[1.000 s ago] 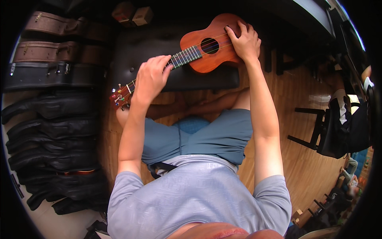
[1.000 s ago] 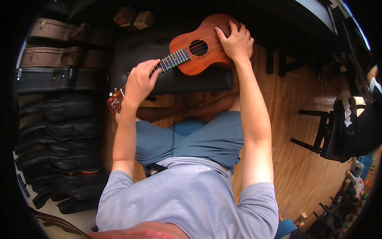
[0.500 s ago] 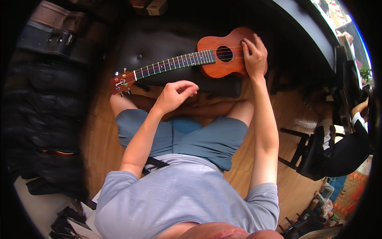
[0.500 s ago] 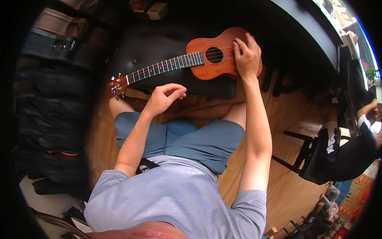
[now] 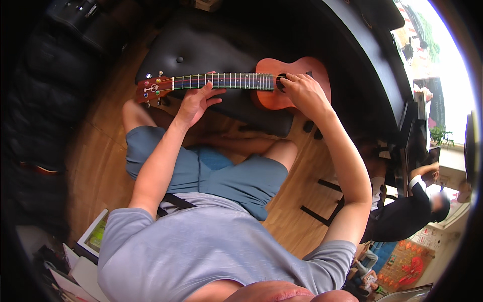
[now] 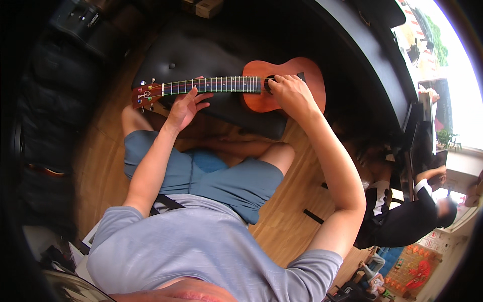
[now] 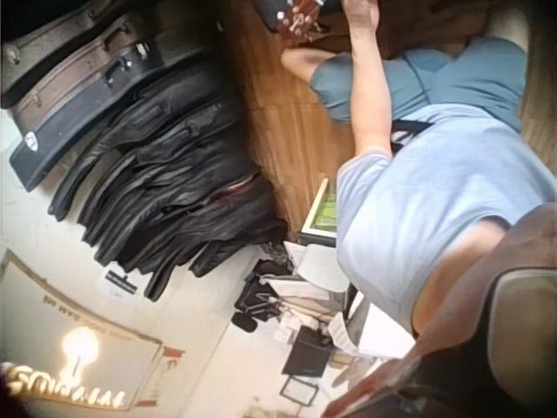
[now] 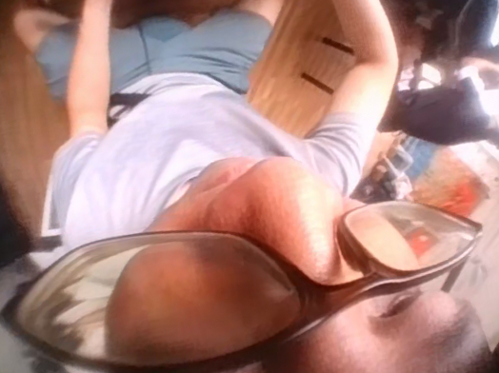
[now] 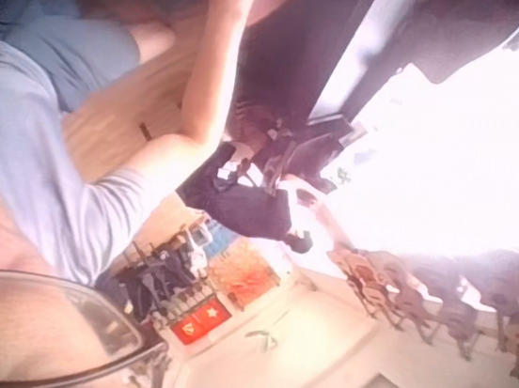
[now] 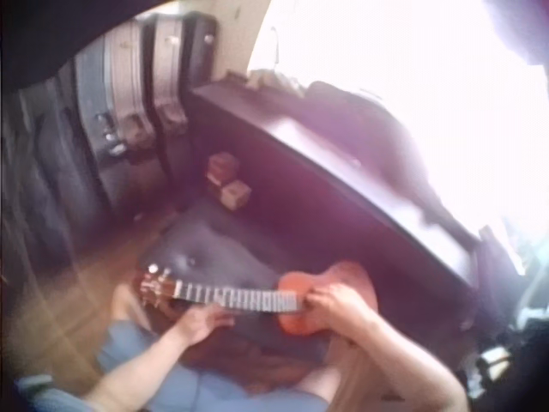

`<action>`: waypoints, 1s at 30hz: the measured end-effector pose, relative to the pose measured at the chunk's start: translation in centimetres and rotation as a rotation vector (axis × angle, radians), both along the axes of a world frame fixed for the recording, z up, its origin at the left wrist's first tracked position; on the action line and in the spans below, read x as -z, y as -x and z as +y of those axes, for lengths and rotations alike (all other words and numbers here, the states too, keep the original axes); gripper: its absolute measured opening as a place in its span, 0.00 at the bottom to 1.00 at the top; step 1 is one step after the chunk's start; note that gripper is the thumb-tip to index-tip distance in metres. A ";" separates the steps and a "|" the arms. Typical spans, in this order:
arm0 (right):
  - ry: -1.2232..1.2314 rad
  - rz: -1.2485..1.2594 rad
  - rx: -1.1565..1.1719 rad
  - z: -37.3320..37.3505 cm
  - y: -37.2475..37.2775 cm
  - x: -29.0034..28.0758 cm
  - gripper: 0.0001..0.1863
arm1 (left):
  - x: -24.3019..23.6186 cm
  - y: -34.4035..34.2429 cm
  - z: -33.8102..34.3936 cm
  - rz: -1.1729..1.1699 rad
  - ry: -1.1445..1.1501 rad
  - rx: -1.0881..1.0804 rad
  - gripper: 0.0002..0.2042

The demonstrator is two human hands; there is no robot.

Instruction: The person coils several rubber bands and places them on a piano bench. They then pick up a ukulele, thread a green string through the headstock, and begin winding it onto the tuning peg.

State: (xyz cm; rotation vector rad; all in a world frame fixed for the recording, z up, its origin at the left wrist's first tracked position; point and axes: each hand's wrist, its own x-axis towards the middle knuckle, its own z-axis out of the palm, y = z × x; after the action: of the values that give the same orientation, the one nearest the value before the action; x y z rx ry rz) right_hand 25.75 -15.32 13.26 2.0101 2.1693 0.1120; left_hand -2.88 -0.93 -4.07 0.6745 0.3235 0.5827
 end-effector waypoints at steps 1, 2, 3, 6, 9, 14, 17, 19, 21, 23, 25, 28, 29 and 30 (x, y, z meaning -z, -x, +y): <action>0.103 0.047 0.054 1.0 0.5 -1.1 0.19 | 0.2 0.1 0.2 0.003 -0.004 0.021 0.26; 0.159 0.089 0.085 1.8 0.7 -1.8 0.18 | 0.4 0.3 0.4 0.008 -0.009 0.041 0.25; 0.215 0.131 0.116 2.7 0.9 -2.5 0.17 | 0.6 0.4 0.5 0.006 -0.009 0.047 0.24; 0.308 0.279 0.161 5.2 -0.2 -2.8 0.16 | -0.1 0.0 0.5 0.008 0.002 0.089 0.18; 0.392 0.527 0.285 8.4 -3.4 -2.1 0.16 | 0.2 0.2 0.8 0.020 0.013 0.082 0.19; 0.125 0.325 0.416 8.9 -7.0 -0.8 0.09 | 0.1 0.2 0.8 -0.001 0.009 0.080 0.18; -0.038 0.239 0.263 6.6 -6.5 0.6 0.06 | 0.2 0.3 0.8 -0.011 0.011 0.086 0.18; -0.073 0.125 0.121 4.1 -4.2 0.5 0.07 | 0.2 0.1 0.7 -0.015 0.013 0.091 0.18; -0.126 0.100 -0.058 2.2 -2.4 1.1 0.09 | 0.2 0.3 0.8 -0.001 0.005 0.076 0.18; -0.164 0.075 -0.050 -0.2 -0.5 1.8 0.13 | 0.0 0.2 0.6 0.012 0.009 0.079 0.18; -0.157 0.046 -0.051 -1.5 1.0 1.5 0.17 | -0.1 0.1 0.5 0.015 0.014 0.072 0.18; -0.102 0.077 -0.027 -1.6 2.5 0.2 0.17 | 0.3 0.2 0.5 0.011 0.013 0.049 0.18; -0.055 0.107 0.006 -1.3 2.3 0.1 0.15 | 0.4 0.2 0.5 0.015 0.011 0.047 0.17; -0.008 0.138 0.039 -0.8 1.6 0.0 0.13 | 0.4 0.2 0.5 0.019 0.009 0.045 0.17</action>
State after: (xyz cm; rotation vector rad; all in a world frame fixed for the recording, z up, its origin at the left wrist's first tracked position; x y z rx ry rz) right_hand 24.18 -16.17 13.22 2.1224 2.2110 -0.0235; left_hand -3.09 -0.46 -4.47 0.6771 0.3281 0.5322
